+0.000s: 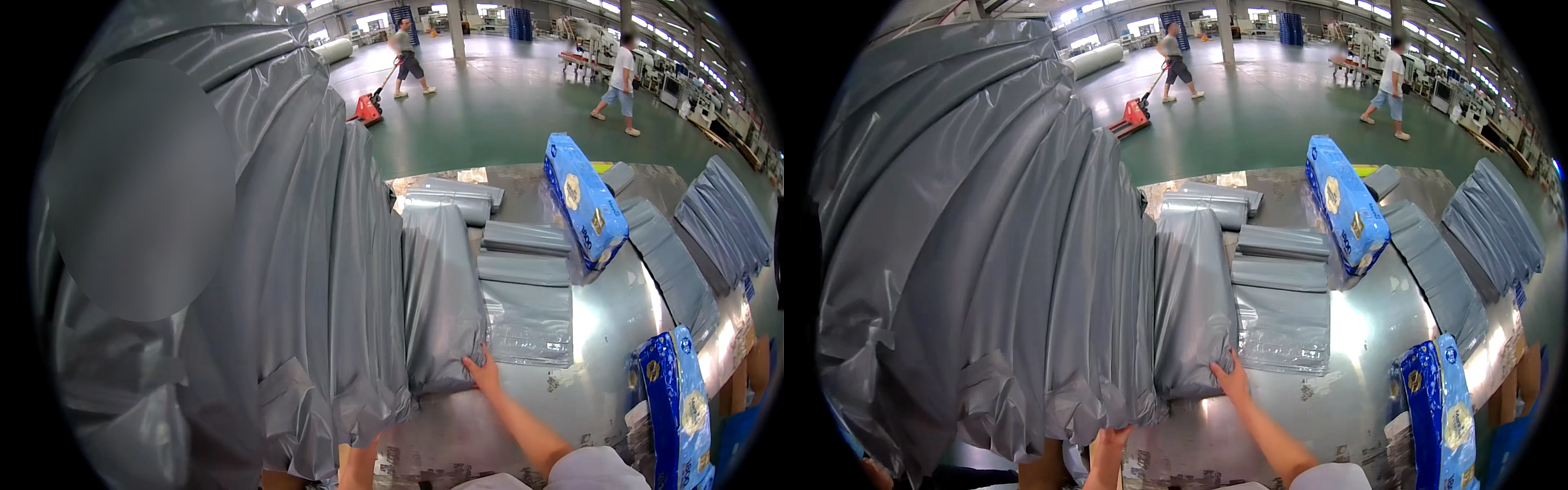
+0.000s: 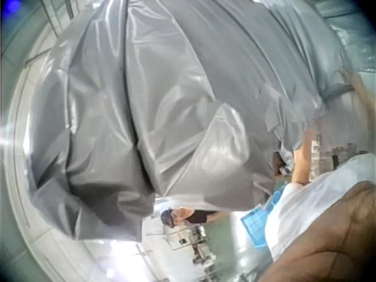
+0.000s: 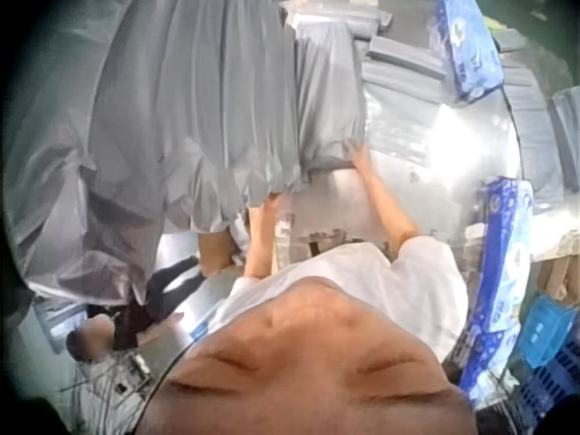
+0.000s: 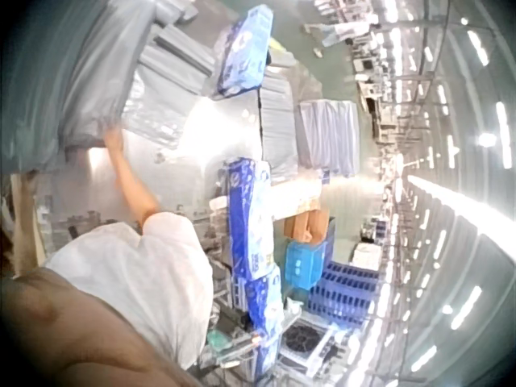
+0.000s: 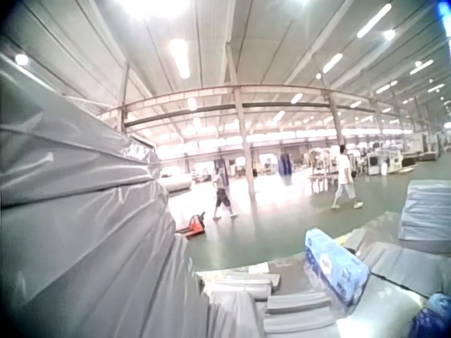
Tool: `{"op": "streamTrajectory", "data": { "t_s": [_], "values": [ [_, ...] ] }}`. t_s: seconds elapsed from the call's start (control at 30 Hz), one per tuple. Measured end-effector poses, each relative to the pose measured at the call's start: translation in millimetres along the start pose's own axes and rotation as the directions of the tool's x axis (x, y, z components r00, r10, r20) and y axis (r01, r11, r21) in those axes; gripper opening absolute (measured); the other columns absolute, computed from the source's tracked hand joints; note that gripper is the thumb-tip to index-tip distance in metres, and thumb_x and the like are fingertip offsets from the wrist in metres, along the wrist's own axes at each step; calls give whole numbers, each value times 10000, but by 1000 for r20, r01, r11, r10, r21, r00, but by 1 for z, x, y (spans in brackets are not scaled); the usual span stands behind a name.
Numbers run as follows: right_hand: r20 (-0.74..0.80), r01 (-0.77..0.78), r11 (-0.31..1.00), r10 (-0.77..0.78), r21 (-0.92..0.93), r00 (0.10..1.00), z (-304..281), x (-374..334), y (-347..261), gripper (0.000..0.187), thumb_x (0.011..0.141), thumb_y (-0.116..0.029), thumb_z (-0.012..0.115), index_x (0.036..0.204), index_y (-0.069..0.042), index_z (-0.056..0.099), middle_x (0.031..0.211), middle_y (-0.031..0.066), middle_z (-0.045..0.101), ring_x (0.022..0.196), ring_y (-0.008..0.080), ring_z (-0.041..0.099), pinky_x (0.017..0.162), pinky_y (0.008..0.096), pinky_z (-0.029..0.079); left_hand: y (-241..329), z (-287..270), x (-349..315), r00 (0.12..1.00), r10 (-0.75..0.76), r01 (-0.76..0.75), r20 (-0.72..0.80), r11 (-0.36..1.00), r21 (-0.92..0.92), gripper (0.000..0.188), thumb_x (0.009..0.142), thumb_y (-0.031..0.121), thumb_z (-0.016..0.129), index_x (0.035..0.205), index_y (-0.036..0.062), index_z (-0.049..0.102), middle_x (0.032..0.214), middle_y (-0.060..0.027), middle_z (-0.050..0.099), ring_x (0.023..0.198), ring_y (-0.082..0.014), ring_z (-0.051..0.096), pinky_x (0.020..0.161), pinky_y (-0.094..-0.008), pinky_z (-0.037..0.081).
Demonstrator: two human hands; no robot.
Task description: The person repeatedly picks up gray-wrapped bundles and inserts them into blue and white branded packaging sleeves on a metal worktable. The person folds the sleeve ends to close the packages and stacks the finished units. A coworker performs similar packaging nearby.
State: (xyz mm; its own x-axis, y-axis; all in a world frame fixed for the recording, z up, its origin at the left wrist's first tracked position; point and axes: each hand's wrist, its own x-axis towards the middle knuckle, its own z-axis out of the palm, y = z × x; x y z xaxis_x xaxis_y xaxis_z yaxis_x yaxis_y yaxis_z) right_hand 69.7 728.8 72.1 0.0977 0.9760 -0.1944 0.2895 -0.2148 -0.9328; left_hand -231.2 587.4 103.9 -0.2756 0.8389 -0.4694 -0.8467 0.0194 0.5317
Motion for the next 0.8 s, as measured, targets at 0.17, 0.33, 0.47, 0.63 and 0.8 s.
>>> {"op": "streamTrajectory", "data": {
  "t_s": [0.17, 0.33, 0.47, 0.63, 0.8],
  "values": [
    [2, -14, 996, 14, 88, 1000, 9, 17, -12, 783, 676, -366, 725, 1299, -58, 365, 1097, 215, 547, 886, 251, 596, 581, 327, 523, 9, -1, 22, 1000, 8, -8, 15, 1000, 5, 1072, 588, 853, 292, 1397, 181, 85, 1453, -59, 85, 1312, -362, 86, 942, -675, 89],
    [86, -114, 970, 98, 213, 991, 27, 12, -17, 784, 678, -361, 722, 1302, -57, 357, 1098, 207, 544, 863, 246, 595, 567, 318, 526, 23, -3, 42, 1000, 25, -25, -1, 1000, -4, 1116, 565, 874, 274, 1400, 160, 77, 1455, -54, 95, 1315, -350, 89, 961, -661, 69],
    [135, -127, 958, 95, 255, 986, 31, 8, -22, 783, 704, -328, 712, 1332, -102, 301, 1134, 196, 512, 849, 258, 590, 554, 333, 527, 42, 9, 76, 999, 43, -43, -27, 999, -2, 1152, 546, 891, 260, 1402, 143, 71, 1456, -51, 103, 1318, -340, 92, 975, -649, 54],
    [186, -79, 987, 104, -138, 977, -2, 6, -22, 930, 746, -494, 604, 1367, -14, 106, 1220, 247, 421, 976, 337, 533, 719, 382, 483, 47, 29, 91, 1000, -19, 19, -2, 999, 34, 1223, 463, 928, 269, 1402, 168, 79, 1457, -81, 61, 1310, -366, 93, 966, -648, 117],
    [93, 241, 859, -223, -453, 970, -121, -30, 11, 883, 754, -494, 588, 1360, -13, 163, 1335, 268, 283, 1239, 376, 289, 1015, 425, 251, 50, -12, 90, 999, -11, 13, -37, 999, 45, 1207, 457, 903, 382, 1393, 188, 115, 1441, -86, 109, 1309, -355, 104, 957, -665, 174]
  ]
}}
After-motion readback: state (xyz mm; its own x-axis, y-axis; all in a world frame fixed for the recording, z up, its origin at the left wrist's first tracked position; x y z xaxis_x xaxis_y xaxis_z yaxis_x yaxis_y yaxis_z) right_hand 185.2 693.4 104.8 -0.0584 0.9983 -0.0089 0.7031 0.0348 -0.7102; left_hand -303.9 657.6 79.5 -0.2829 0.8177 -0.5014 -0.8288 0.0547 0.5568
